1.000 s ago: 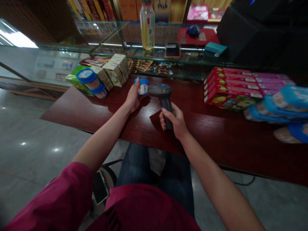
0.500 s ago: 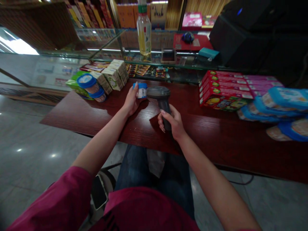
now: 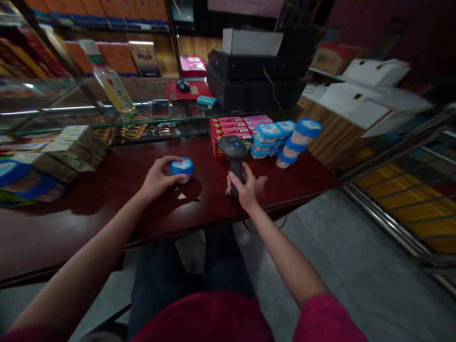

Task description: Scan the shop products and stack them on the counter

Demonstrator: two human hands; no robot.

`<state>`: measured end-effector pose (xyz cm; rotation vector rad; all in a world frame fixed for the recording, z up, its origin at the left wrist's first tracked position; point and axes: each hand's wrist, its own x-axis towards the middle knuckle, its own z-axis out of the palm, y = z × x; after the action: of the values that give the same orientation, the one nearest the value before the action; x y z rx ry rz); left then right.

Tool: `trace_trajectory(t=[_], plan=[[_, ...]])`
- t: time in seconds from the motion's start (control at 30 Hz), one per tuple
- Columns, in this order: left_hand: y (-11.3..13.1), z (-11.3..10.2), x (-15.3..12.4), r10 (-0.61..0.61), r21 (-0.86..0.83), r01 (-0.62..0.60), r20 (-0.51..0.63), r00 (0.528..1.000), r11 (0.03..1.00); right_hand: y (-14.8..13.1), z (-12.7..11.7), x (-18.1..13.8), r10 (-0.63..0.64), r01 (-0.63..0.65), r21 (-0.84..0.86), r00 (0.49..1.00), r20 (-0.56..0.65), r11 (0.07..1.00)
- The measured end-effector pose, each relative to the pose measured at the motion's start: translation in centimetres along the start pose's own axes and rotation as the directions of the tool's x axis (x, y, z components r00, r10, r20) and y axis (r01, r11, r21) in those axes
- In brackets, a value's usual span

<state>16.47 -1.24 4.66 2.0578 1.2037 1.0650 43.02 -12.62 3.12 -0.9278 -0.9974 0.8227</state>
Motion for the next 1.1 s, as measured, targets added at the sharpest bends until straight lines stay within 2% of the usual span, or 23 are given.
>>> trace_trajectory(t=[0.07,0.1,0.2,0.27,0.33,0.4,0.47,0.53,0.67,0.8,0.9,0.97,1.03,1.1], plan=[[2.4,3.8,0.6,0.056,-0.067,-0.049,0.120,0.991,0.997,-0.6,-2.5,-0.1,-0.127,0.121,-0.049,0.981,-0.148,0.991],[3.5,5.9,0.9,0.081,-0.138,-0.058,0.168,0.983,0.989,-0.8,-3.6,0.0,-0.196,0.182,-0.080,0.954,-0.229,0.980],[6.5,12.2,1.9,0.119,-0.223,-0.065,0.240,0.963,0.973,-1.2,-6.7,0.4,-0.375,0.320,-0.195,0.805,-0.460,0.927],[8.0,15.9,2.5,0.154,-0.228,-0.095,0.257,0.954,0.969,-1.2,-8.5,0.9,-0.437,0.336,-0.279,0.692,-0.575,0.900],[9.3,19.0,3.2,0.229,-0.251,-0.161,0.270,0.935,0.954,-1.2,-10.2,1.2,-0.475,0.318,-0.353,0.601,-0.643,0.880],[10.3,21.3,3.8,0.309,-0.279,-0.234,0.264,0.914,0.931,-1.0,-11.6,1.3,-0.491,0.300,-0.390,0.563,-0.665,0.871],[11.0,23.1,4.2,0.354,-0.278,-0.286,0.236,0.905,0.917,-0.8,-12.6,1.2,-0.478,0.280,-0.390,0.580,-0.659,0.877],[11.5,24.2,4.5,0.358,-0.224,-0.312,0.207,0.911,0.923,-0.6,-13.3,1.0,-0.460,0.245,-0.402,0.626,-0.630,0.882],[12.4,25.0,4.8,0.351,-0.058,-0.347,0.197,0.915,0.936,-0.2,-14.1,0.9,-0.449,0.199,-0.449,0.693,-0.564,0.871],[12.9,25.6,4.9,0.363,0.003,-0.370,0.194,0.911,0.929,-0.3,-14.1,1.0,-0.363,0.180,-0.337,0.692,-0.625,0.924],[13.1,26.1,4.8,0.367,0.031,-0.379,0.183,0.912,0.925,-0.9,-13.5,0.8,-0.319,0.189,-0.261,0.654,-0.686,0.947],[13.1,26.2,4.7,0.384,0.057,-0.399,0.185,0.905,0.915,-1.5,-12.7,0.4,-0.348,0.206,-0.284,0.643,-0.682,0.936],[13.0,25.6,4.4,0.413,0.101,-0.438,0.198,0.889,0.893,-2.3,-11.5,-0.2,-0.397,0.224,-0.337,0.665,-0.632,0.914],[12.4,24.0,4.0,0.449,0.169,-0.490,0.232,0.863,0.855,-3.1,-10.0,-1.0,-0.409,0.241,-0.353,0.726,-0.552,0.904]])
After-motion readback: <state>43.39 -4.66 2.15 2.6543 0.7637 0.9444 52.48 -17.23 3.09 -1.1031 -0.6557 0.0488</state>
